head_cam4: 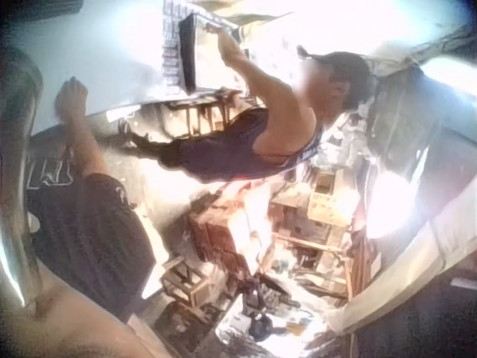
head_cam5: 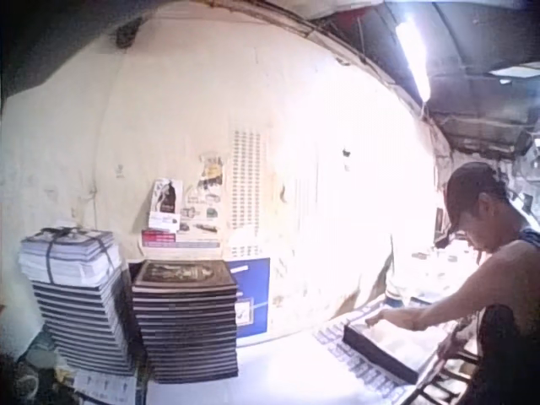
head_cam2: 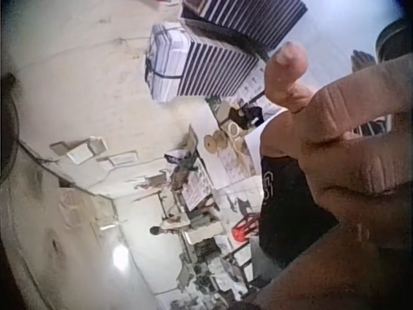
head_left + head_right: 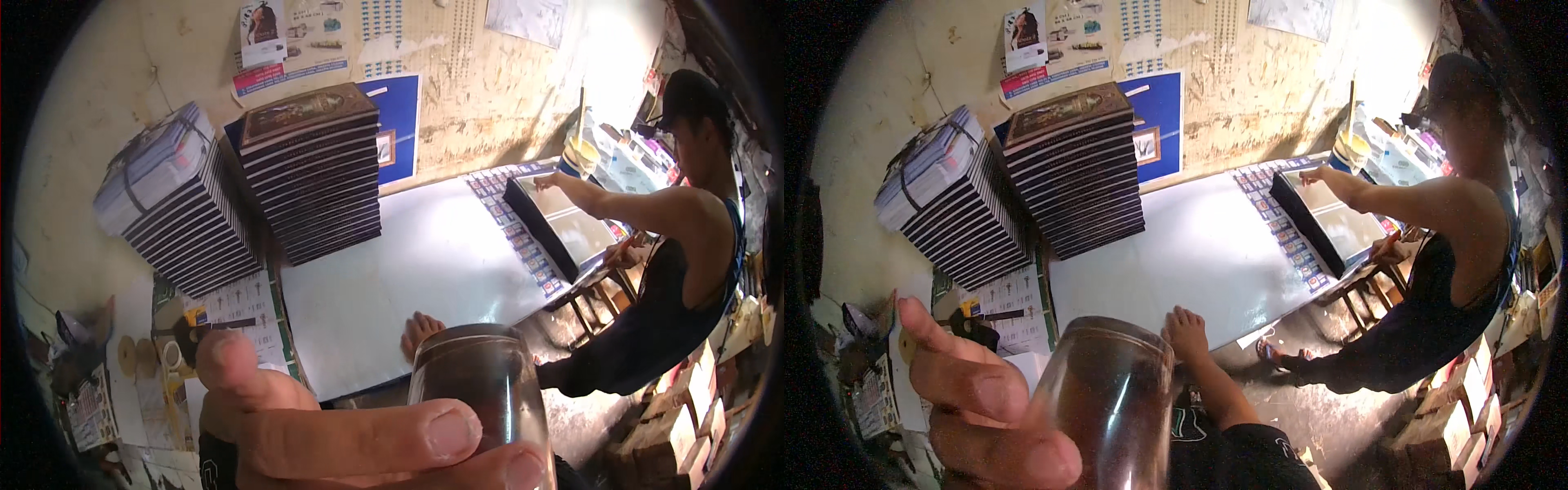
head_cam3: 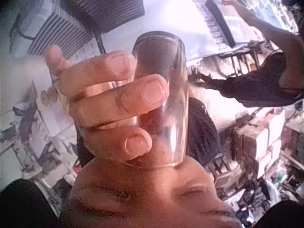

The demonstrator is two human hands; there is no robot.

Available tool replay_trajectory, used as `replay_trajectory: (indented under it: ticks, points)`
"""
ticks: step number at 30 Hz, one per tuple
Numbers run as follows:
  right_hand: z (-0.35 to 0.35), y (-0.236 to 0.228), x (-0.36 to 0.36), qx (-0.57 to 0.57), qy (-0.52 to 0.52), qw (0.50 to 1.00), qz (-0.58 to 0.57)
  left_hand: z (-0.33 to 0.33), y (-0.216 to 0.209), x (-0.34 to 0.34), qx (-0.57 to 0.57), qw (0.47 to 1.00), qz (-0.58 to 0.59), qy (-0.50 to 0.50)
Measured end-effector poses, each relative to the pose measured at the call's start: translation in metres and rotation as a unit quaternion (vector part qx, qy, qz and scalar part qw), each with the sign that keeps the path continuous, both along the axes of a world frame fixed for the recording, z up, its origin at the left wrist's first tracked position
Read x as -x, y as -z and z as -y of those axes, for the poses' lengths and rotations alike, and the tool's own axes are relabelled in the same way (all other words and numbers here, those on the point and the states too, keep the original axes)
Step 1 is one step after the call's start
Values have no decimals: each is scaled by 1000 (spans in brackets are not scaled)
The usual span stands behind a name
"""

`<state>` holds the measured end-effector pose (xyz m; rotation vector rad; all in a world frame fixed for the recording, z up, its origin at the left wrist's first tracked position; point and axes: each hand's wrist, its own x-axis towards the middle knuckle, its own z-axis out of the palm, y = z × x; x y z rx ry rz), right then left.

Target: The person inserts a white cardboard sheet into a book cover, closes the cover, and stacks the completed book onto a pile. They then use a marker to write on the edge of a folder held by another person. The person continues to assemble more book covers by inserting sheets into them by hand.

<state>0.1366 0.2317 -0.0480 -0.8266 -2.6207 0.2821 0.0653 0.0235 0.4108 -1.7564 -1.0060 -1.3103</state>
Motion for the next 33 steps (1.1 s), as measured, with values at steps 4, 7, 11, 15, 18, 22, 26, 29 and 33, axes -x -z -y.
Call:
replay_trajectory:
  ticks: [4, 7, 11, 15, 18, 22, 26, 29, 33]
  points:
    - [25, -53, 6, 52, -41, 997, 39, 28, -28, 1, 104, 994, -44, 11]
    - [10, -34, -8, 5, -36, 999, 14, 15, -35, -16, 56, 998, 18, -4]
    - [8, -25, -6, -43, -41, 998, 32, 19, -44, -1, 48, 999, -4, -10]
    - [2, -14, -5, -21, -22, 1000, 7, 18, -50, -2, -17, 996, -87, 3]
    - [6, -20, -1, -5, -30, 1000, 3, 0, -38, -28, -51, 996, 65, -24]
    - [14, -29, 7, -1, -40, 999, -4, 47, -61, 5, 74, 994, -35, -67]
    - [17, -49, 11, -25, -43, 999, 7, 45, -60, 11, 6, 996, 8, -93]
    - [32, -75, 15, 18, -52, 996, -64, 65, -60, 32, 2, 982, -93, -166]
    - [33, -65, 11, 2, -49, 999, 8, 90, -62, 67, -38, 962, -117, -245]
